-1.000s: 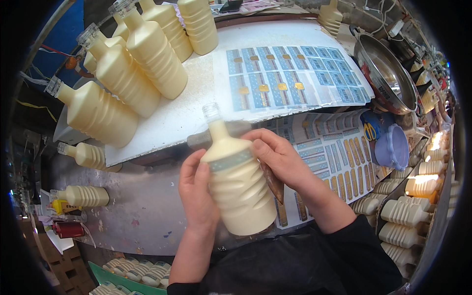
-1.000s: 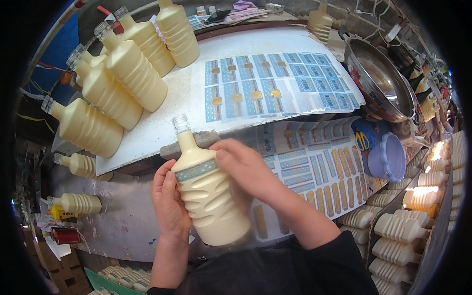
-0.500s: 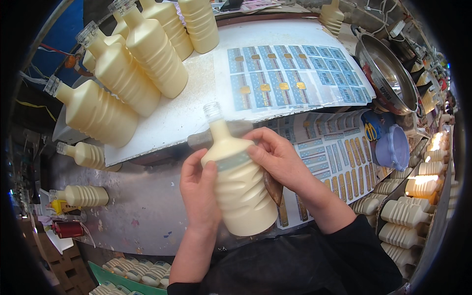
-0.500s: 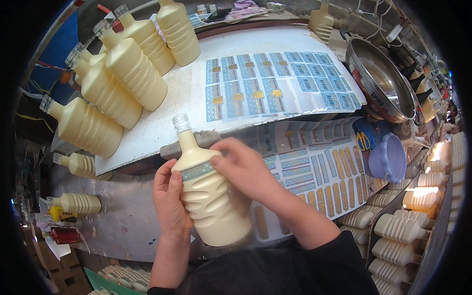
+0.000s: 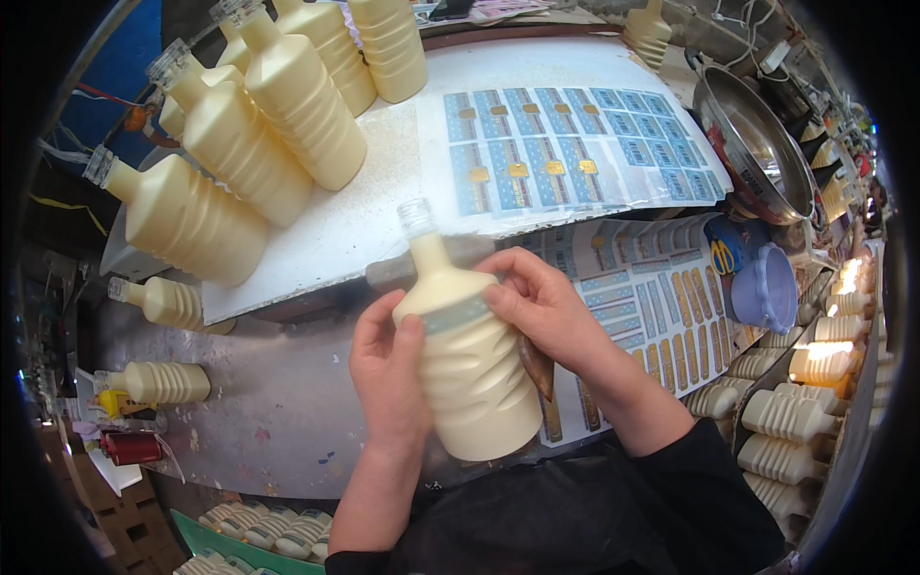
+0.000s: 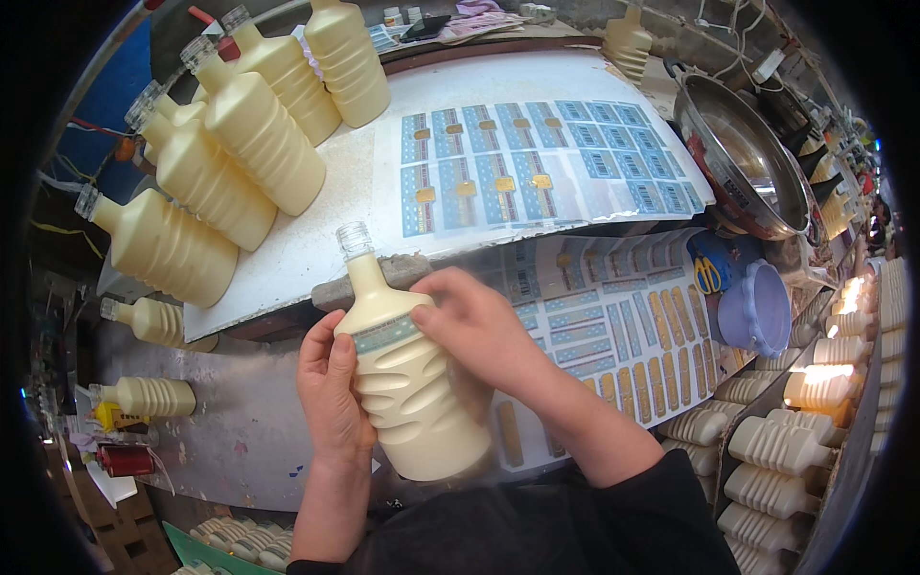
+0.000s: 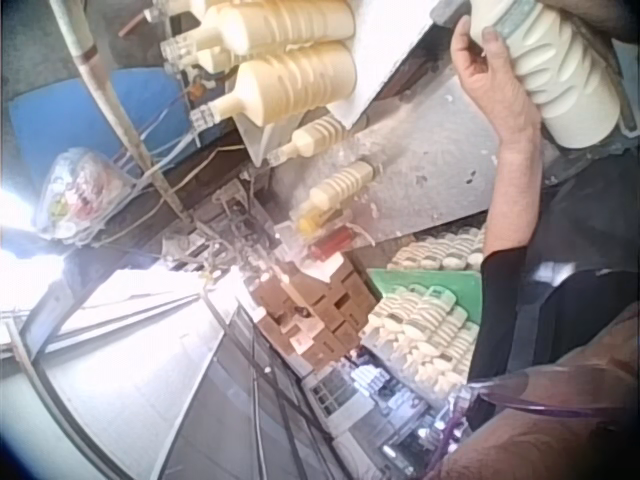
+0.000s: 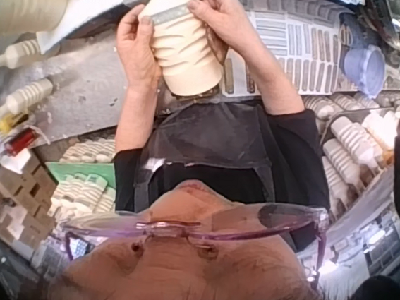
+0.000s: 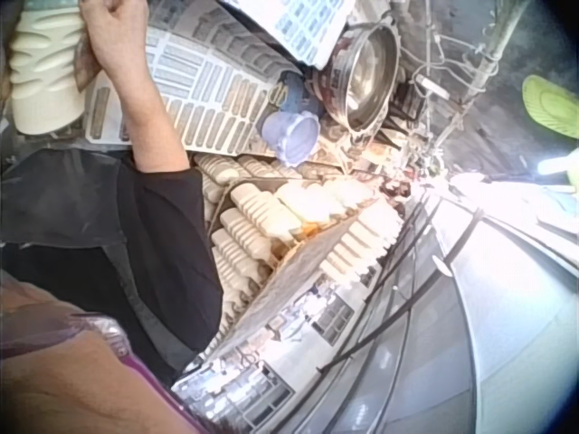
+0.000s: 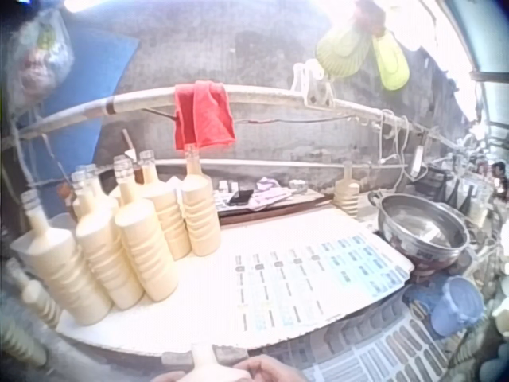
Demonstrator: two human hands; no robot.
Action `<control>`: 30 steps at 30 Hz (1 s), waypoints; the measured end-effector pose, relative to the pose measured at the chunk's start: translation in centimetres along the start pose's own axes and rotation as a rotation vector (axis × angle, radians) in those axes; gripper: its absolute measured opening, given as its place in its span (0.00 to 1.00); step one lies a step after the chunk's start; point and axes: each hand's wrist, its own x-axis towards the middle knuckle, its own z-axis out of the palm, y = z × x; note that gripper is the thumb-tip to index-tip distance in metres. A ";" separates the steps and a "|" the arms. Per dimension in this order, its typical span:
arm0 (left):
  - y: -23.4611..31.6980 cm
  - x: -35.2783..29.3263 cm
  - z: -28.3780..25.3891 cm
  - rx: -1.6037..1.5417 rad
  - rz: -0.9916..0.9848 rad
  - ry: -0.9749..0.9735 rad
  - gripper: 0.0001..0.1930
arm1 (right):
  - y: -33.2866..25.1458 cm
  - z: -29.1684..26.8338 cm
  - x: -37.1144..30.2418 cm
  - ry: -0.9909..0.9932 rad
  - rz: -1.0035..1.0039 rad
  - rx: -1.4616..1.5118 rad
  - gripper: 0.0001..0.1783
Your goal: The person repeatedly picks up cream-colored plastic bottles, peels labels from a sheet, and applies them to the bottles' bodies. The labeled bottles are placed on a nearby green tray. The process is repeated for multiple bottles in a consistent sequence.
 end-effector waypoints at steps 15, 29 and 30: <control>-0.4 0.3 -1.1 -0.012 0.059 -0.137 0.19 | -5.7 -1.1 0.1 0.172 -0.143 0.200 0.18; 0.2 -0.3 0.3 0.113 0.022 -0.078 0.17 | -1.5 0.5 2.1 0.415 -0.481 -0.472 0.20; 0.1 -0.3 0.3 0.096 0.023 -0.083 0.17 | -1.3 0.3 2.1 0.413 -0.496 -0.465 0.20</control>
